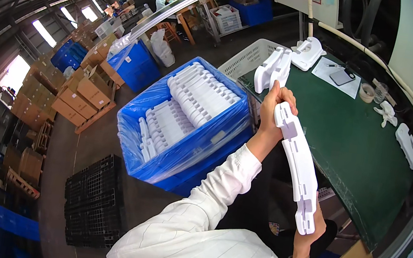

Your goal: Inspect white plastic components and stack them neatly on a workstation.

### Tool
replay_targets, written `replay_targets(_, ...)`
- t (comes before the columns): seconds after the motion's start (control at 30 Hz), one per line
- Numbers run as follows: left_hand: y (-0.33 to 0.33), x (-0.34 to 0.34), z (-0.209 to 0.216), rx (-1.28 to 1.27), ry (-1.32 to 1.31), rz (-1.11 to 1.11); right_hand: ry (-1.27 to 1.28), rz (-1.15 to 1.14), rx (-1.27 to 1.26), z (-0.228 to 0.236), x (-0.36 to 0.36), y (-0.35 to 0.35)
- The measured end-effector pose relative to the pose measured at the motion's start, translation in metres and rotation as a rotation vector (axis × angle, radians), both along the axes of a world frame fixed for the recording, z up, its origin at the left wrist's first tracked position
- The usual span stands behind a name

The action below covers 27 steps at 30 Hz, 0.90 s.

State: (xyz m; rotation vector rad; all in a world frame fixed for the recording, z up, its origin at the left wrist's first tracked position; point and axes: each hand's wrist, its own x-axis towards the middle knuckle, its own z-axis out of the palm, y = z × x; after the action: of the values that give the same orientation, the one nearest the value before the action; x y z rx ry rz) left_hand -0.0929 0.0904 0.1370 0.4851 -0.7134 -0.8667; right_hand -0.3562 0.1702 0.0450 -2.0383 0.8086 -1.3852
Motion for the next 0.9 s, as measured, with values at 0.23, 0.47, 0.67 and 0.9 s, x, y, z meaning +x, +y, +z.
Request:
replay_targets(0.23,-0.003,-0.002,-0.008,-0.003,0.046,-0.077,0.007,-0.019,0.006,-0.001,-0.002,-0.001)
replay_targets(0.47,0.005,0.006,0.008,0.183,-0.178,0.099,-0.027,-0.043,0.059,-0.006,-0.001,-0.007)
replay_targets(0.67,0.010,0.009,0.016,0.149,-0.200,0.014,-0.038,-0.005,0.012,0.000,-0.004,-0.005)
replay_targets(0.9,0.018,0.006,0.029,0.351,-0.477,0.162,0.019,0.017,-0.102,0.007,-0.004,-0.007)
